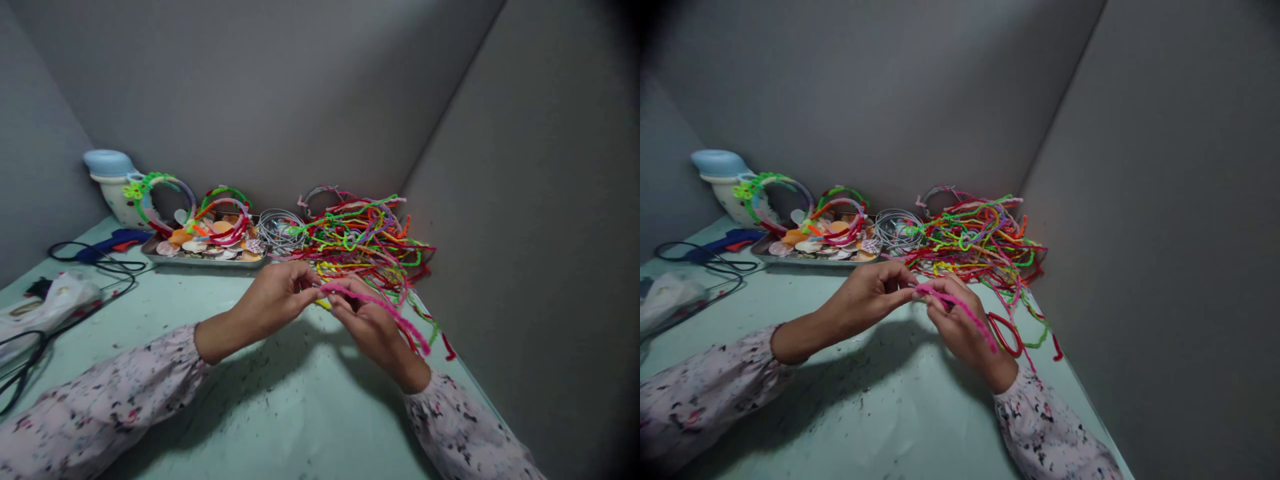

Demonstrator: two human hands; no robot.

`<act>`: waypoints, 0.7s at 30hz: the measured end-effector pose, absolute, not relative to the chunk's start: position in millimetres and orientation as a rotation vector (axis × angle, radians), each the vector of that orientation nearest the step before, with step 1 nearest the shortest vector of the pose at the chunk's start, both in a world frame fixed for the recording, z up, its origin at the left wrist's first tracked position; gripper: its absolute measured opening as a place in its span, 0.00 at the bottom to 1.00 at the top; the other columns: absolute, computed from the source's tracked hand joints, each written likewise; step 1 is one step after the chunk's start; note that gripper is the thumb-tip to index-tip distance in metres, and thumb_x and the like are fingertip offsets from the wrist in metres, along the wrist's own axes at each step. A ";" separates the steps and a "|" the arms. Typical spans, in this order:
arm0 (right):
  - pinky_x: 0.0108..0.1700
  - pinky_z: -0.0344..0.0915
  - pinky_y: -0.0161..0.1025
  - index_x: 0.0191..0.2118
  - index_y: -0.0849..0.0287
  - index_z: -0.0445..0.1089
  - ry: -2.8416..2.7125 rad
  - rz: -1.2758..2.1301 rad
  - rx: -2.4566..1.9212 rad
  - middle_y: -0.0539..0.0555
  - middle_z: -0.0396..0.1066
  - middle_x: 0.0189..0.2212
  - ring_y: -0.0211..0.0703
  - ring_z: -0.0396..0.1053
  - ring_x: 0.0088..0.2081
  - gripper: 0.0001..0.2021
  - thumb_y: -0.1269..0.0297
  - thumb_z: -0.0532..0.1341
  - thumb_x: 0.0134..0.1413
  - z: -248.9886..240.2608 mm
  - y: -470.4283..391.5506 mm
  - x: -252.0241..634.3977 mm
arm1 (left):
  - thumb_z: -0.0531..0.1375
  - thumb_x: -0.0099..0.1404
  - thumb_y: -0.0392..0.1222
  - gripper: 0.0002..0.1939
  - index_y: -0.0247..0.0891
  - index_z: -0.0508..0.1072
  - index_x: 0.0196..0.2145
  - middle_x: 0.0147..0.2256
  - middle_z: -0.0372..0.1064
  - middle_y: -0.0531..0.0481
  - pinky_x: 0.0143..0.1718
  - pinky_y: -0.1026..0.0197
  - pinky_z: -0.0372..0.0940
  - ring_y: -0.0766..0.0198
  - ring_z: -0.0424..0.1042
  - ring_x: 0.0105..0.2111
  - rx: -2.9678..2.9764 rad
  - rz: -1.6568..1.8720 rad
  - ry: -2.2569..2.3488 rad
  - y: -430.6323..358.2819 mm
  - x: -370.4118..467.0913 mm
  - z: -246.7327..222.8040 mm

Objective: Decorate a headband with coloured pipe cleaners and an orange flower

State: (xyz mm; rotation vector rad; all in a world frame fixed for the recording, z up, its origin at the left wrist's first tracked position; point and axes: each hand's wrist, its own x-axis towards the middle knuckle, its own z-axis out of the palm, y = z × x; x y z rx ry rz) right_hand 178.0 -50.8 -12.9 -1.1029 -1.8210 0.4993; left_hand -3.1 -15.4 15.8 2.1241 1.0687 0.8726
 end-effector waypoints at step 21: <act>0.34 0.64 0.37 0.38 0.58 0.70 -1.873 0.246 -1.123 0.51 0.69 0.31 0.39 0.66 0.32 0.06 0.70 0.60 0.54 -16.8 -53.3 172.5 | 0.63 0.52 0.42 0.08 0.35 0.70 0.23 0.19 0.60 0.58 0.22 0.66 0.49 0.71 0.54 0.20 1.669 0.849 1.055 -14.2 -0.9 14.7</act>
